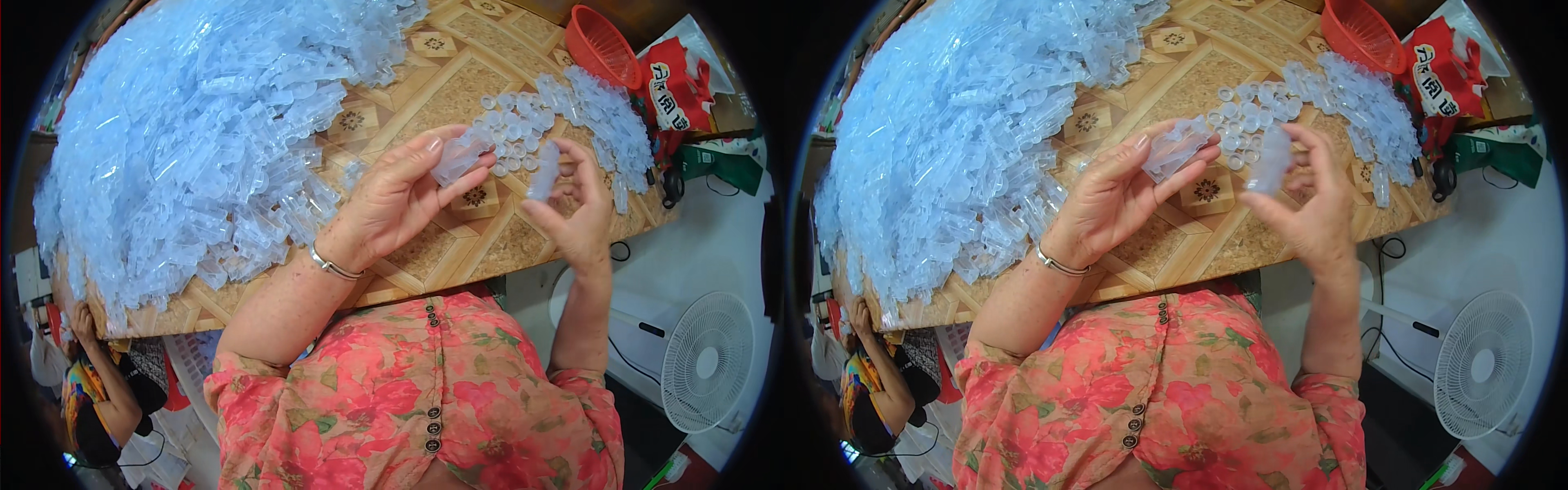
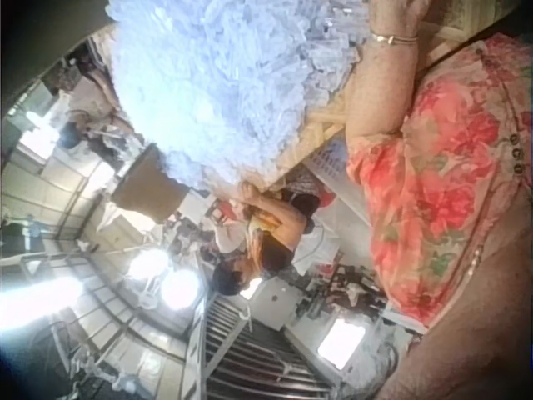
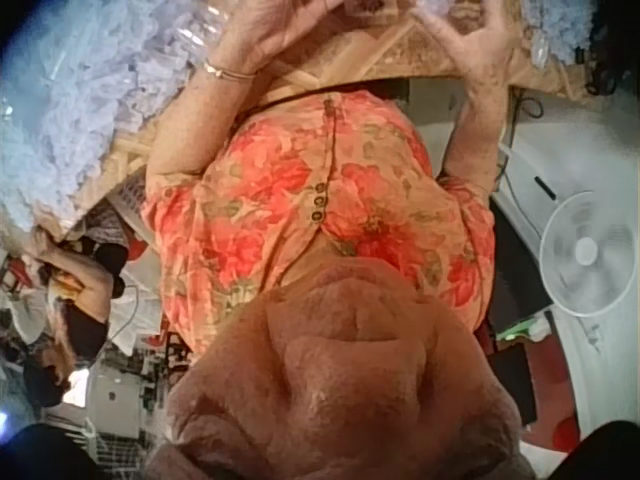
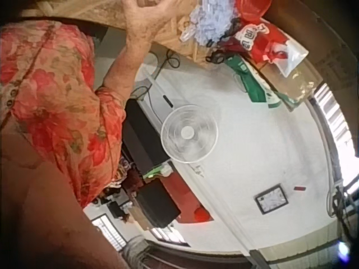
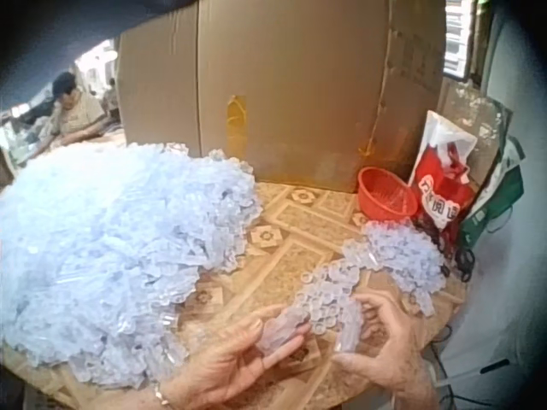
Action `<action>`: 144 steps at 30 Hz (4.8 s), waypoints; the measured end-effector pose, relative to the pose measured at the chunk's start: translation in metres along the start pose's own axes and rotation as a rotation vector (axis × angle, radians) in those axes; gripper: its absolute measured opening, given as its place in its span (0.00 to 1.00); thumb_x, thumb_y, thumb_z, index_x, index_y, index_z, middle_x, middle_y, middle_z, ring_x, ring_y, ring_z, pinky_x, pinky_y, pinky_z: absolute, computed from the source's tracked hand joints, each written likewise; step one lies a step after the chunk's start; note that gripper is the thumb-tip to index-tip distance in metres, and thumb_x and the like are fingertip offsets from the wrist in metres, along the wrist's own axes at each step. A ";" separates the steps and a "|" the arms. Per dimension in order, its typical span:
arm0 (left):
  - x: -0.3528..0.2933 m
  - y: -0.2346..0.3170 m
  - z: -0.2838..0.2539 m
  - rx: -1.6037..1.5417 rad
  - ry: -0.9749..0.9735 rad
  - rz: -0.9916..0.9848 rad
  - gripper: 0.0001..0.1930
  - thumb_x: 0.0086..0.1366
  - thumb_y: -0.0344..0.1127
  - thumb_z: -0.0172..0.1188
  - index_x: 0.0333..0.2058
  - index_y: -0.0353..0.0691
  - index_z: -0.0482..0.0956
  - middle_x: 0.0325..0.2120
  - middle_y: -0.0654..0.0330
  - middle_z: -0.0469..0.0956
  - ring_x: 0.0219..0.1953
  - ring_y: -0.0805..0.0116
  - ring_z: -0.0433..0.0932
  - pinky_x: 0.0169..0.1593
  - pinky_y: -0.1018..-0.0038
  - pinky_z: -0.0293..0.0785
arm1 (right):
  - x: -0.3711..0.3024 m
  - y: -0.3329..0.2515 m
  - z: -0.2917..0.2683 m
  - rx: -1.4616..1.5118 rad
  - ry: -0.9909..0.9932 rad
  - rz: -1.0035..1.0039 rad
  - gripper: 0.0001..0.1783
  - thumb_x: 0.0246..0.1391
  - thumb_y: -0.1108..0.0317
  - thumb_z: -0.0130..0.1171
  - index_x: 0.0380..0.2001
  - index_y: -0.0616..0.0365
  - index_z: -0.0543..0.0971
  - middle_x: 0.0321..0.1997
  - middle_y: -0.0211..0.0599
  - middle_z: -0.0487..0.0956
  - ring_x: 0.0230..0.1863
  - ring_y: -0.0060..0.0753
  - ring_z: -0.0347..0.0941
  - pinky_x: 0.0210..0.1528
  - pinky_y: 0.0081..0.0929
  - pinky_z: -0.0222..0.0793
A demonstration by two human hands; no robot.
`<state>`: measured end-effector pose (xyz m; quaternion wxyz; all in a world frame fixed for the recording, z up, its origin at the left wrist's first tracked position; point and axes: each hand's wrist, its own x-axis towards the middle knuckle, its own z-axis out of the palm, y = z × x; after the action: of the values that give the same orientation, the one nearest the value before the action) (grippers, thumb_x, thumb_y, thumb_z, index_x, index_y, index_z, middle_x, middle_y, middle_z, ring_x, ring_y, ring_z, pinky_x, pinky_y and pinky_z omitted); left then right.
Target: The person sits at a wooden table and repeatedly picks up small, translucent plastic components. They insert a smaller circular piece into a larger cylindrical housing, then place the assembled unit onto a growing pile on the table. The process is repetitive and involves handling the parts by hand without tools.
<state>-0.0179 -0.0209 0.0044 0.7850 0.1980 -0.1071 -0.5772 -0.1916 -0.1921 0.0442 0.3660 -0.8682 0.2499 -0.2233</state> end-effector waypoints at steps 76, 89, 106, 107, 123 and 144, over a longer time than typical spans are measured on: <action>0.000 -0.010 -0.010 1.838 -0.105 0.590 0.17 0.53 0.26 0.69 0.44 0.35 0.81 0.38 0.50 0.78 0.42 0.47 0.77 0.44 0.60 0.76 | -0.021 0.019 0.050 -0.061 -0.057 -0.260 0.19 0.49 0.70 0.71 0.45 0.59 0.80 0.41 0.41 0.79 0.39 0.45 0.77 0.42 0.36 0.73; -0.001 -0.005 -0.005 1.945 -0.099 0.598 0.18 0.52 0.28 0.70 0.43 0.35 0.81 0.36 0.51 0.77 0.41 0.48 0.75 0.43 0.59 0.74 | -0.007 0.037 0.025 -0.247 0.099 -0.243 0.18 0.55 0.68 0.65 0.49 0.58 0.80 0.48 0.43 0.77 0.51 0.49 0.74 0.51 0.41 0.70; -0.005 -0.007 -0.002 1.900 -0.122 0.617 0.19 0.51 0.28 0.71 0.44 0.36 0.81 0.36 0.50 0.78 0.41 0.48 0.76 0.44 0.59 0.74 | -0.002 0.046 0.010 -0.219 0.047 0.082 0.10 0.56 0.72 0.63 0.43 0.58 0.82 0.36 0.38 0.79 0.33 0.35 0.77 0.40 0.34 0.72; -0.005 -0.007 -0.001 1.901 -0.122 0.618 0.19 0.51 0.28 0.71 0.44 0.35 0.81 0.36 0.50 0.78 0.41 0.48 0.76 0.44 0.59 0.74 | -0.001 0.051 0.005 -0.196 0.035 0.137 0.11 0.56 0.72 0.63 0.44 0.58 0.82 0.36 0.39 0.79 0.32 0.34 0.77 0.39 0.33 0.72; -0.001 -0.005 -0.010 1.926 -0.116 0.585 0.18 0.51 0.31 0.72 0.42 0.36 0.82 0.36 0.51 0.79 0.40 0.49 0.76 0.44 0.59 0.75 | -0.005 0.025 0.006 -0.099 0.008 -0.023 0.12 0.52 0.75 0.66 0.41 0.62 0.82 0.39 0.39 0.79 0.36 0.37 0.77 0.40 0.34 0.73; 0.002 -0.013 -0.016 1.805 -0.116 0.643 0.16 0.51 0.31 0.72 0.38 0.33 0.81 0.35 0.51 0.78 0.40 0.46 0.77 0.42 0.59 0.76 | -0.002 -0.003 0.055 0.017 -0.095 -0.359 0.14 0.47 0.76 0.69 0.40 0.61 0.82 0.40 0.41 0.81 0.45 0.45 0.77 0.45 0.36 0.73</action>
<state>-0.0216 -0.0232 -0.0156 0.4510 0.6601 -0.5992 -0.0430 -0.1612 -0.1603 0.0113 0.3391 -0.9052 0.0714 -0.2461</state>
